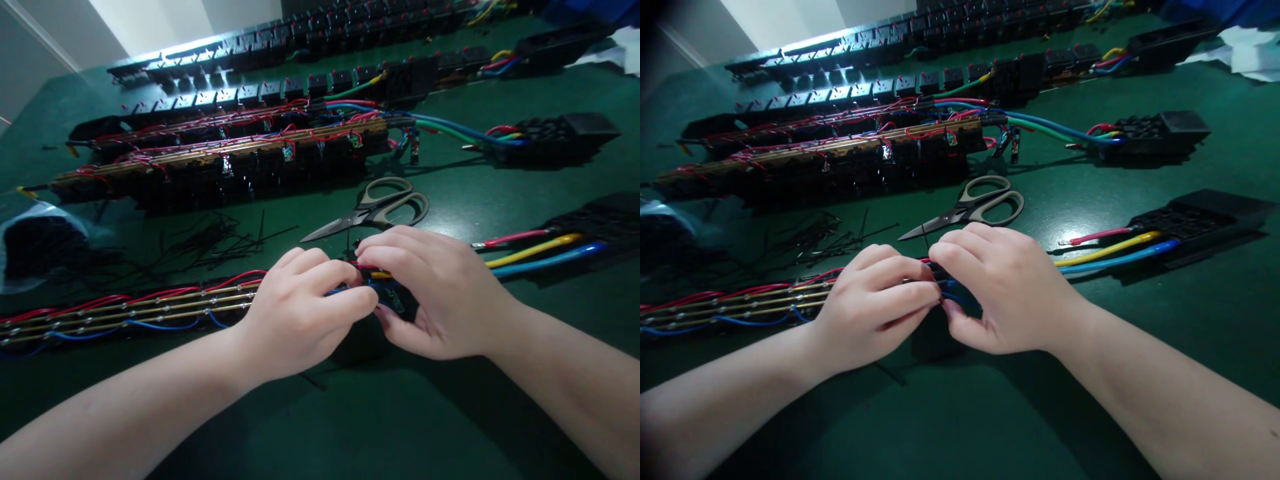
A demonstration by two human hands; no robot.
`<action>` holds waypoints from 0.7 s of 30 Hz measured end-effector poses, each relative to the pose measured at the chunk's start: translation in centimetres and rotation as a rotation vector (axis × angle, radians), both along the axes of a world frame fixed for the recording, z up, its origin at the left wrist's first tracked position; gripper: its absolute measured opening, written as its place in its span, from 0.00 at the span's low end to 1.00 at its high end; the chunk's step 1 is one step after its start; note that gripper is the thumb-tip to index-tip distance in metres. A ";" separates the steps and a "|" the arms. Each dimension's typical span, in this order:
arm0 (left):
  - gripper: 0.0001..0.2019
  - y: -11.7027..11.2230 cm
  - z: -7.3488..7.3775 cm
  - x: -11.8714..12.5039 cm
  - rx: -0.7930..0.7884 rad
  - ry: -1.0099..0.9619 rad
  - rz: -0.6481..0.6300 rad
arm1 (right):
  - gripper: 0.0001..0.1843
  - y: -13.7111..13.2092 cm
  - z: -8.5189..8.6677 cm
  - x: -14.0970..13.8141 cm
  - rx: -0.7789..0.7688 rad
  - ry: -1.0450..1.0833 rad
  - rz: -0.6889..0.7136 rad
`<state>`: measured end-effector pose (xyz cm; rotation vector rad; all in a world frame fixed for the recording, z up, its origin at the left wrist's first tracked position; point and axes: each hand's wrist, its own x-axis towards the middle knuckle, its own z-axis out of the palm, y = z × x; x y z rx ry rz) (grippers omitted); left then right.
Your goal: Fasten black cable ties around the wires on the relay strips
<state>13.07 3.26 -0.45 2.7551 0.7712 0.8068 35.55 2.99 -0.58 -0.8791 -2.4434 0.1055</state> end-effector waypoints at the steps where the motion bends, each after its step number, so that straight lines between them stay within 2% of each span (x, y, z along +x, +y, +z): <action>1: 0.08 0.0 0.1 0.0 0.014 0.000 -0.009 | 0.17 0.0 0.0 0.0 -0.017 -0.006 -0.021; 7: 0.09 -0.6 0.2 0.3 0.069 -0.056 0.023 | 0.18 -0.3 -0.5 0.2 -0.009 -0.037 -0.122; 12: 0.10 -1.5 0.6 0.7 0.085 -0.053 0.072 | 0.14 -0.1 -0.9 0.2 0.066 -0.042 -0.096; 21: 0.05 -1.9 0.9 0.6 0.269 0.013 0.097 | 0.16 0.1 -0.9 0.1 0.045 -0.035 -0.021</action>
